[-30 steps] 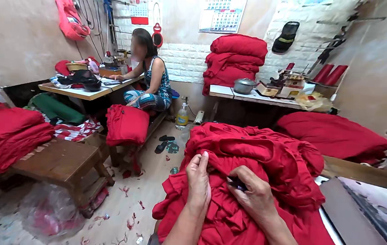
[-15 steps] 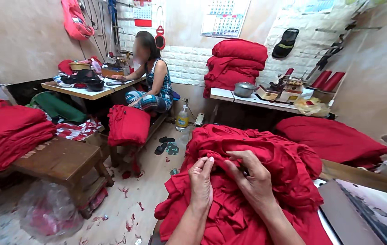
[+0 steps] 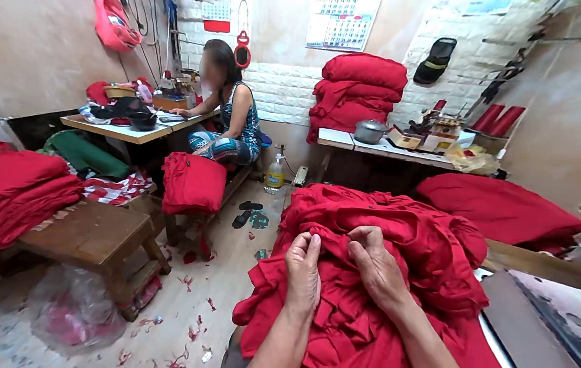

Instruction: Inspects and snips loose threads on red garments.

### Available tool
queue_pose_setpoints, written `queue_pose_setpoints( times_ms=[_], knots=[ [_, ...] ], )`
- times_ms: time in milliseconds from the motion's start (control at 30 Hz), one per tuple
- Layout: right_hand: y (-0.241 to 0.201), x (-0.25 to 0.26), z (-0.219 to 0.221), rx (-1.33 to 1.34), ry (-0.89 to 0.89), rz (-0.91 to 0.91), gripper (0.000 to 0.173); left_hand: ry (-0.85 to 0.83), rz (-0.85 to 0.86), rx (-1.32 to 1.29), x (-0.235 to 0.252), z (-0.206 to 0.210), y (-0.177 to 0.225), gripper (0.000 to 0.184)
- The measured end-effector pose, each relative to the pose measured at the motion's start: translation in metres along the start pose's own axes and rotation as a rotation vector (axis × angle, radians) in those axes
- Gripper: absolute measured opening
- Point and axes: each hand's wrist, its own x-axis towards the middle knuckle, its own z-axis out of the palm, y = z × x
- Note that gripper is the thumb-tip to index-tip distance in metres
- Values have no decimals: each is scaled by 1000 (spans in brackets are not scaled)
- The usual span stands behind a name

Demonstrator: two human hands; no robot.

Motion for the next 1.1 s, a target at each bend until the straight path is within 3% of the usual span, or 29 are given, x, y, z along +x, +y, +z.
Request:
queue_pose_setpoints(
  times_ms=[133, 400, 900, 1100],
  knots=[
    [0, 4, 7, -125, 8, -130, 39, -41, 1, 33, 0, -2, 0, 14],
    [5, 10, 8, -190, -41, -203, 37, -48, 7, 66, -1, -3, 1, 14],
    [4, 13, 5, -128, -82, -166, 31, -71, 25, 98, 0, -4, 0, 13],
    [4, 9, 4, -91, 19, -182, 36, -77, 29, 89, -1, -4, 1, 13]
  ],
)
